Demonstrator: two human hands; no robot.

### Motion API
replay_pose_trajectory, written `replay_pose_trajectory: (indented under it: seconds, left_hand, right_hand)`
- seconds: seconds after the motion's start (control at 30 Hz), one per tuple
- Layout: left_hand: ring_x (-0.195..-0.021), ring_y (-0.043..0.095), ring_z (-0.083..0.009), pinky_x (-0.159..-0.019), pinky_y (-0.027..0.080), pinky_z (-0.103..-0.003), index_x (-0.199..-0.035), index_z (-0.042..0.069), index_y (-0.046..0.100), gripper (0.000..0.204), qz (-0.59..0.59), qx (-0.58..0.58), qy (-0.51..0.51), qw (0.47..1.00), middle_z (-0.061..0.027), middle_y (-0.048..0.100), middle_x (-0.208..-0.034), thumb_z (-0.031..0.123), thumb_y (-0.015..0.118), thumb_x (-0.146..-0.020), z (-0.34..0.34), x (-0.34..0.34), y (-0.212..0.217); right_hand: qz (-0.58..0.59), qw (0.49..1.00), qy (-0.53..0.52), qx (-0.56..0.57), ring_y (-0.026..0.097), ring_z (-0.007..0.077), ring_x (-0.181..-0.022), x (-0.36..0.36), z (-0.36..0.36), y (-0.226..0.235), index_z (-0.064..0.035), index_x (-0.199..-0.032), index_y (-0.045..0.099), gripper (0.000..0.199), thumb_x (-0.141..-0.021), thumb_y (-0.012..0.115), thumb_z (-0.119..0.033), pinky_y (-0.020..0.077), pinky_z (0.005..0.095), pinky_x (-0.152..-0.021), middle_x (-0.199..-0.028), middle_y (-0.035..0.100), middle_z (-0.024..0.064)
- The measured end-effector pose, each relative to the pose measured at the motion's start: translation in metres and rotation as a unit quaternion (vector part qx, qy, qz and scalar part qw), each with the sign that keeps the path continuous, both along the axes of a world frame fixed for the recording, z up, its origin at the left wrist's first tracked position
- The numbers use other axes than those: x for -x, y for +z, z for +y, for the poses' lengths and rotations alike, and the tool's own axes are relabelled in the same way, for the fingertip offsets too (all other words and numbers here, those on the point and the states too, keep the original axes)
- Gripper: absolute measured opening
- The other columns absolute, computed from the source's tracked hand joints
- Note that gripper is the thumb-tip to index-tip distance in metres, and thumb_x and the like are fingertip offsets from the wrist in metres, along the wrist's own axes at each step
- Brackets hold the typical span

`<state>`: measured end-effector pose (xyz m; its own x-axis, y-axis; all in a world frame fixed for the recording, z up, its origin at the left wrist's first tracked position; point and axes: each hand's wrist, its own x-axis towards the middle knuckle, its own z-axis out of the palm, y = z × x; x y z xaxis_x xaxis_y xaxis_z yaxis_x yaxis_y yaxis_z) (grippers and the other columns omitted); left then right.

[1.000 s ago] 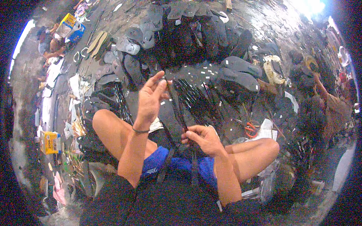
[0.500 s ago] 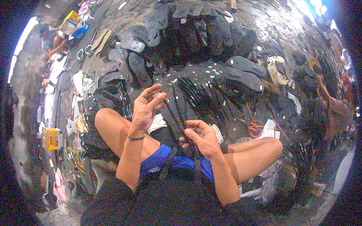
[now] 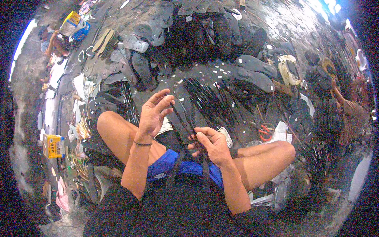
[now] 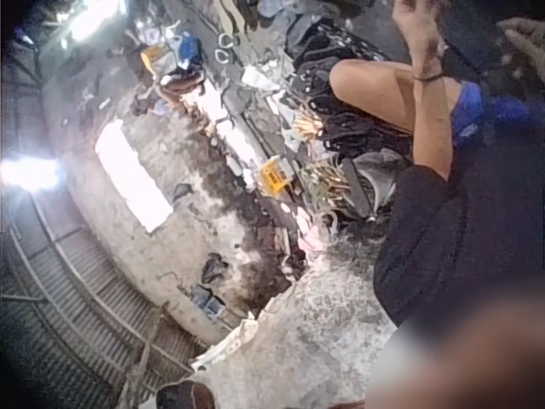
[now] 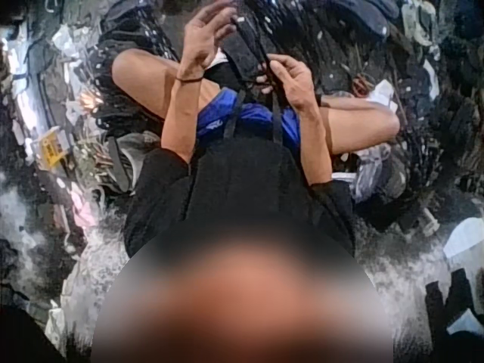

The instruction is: The person sits on the floor and assembles flip-flops by inserting black straps into the holes of black soles. They repeatedly pick up a sole and a strap, thread the strap through the sole, and place the finished flip-flop aside.

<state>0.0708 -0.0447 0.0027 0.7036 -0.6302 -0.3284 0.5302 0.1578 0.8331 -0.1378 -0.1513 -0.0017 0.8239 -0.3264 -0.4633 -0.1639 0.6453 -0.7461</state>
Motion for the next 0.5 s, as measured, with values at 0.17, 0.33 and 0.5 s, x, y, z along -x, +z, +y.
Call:
replay_pose_trajectory:
  seconds: [0.17,0.33,0.5]
  left_hand:
    - [-0.092,0.070,-0.0165,-0.078,0.058,-0.030,-0.125,0.000,0.063,0.039,-0.006,-0.022,-0.013,1.000,-0.0110,0.072,-0.109,0.007,0.075,-0.088,0.000,0.001,-0.006]
    - [-0.094,0.070,-0.0158,-0.080,0.058,-0.030,-0.120,0.000,0.067,0.034,-0.017,-0.034,-0.009,0.999,-0.0099,0.073,-0.108,0.008,0.076,-0.088,0.000,0.001,-0.009]
    - [-0.094,0.070,-0.0148,-0.079,0.059,-0.030,-0.119,0.001,0.068,0.032,-0.015,-0.028,-0.023,0.999,-0.0092,0.073,-0.109,0.008,0.076,-0.088,-0.001,0.002,-0.013]
  right_hand:
    - [0.005,1.000,0.008,-0.012,0.072,0.0232,-0.083,0.001,0.000,0.000,0.0011,-0.124,0.058,0.026,-0.103,0.054,-0.013,0.0630,0.0339,-0.060,-0.104,0.069,0.0145]
    - [0.011,1.000,0.024,-0.006,0.072,0.0228,-0.082,0.002,0.001,0.000,0.0011,-0.122,0.058,0.025,-0.102,0.055,-0.013,0.0631,0.0337,-0.059,-0.103,0.069,0.0141]
    - [0.019,0.998,0.057,0.020,0.073,0.0228,-0.082,0.004,-0.001,-0.002,-0.0010,-0.121,0.058,0.024,-0.102,0.056,-0.015,0.0629,0.0335,-0.058,-0.103,0.070,0.0143]
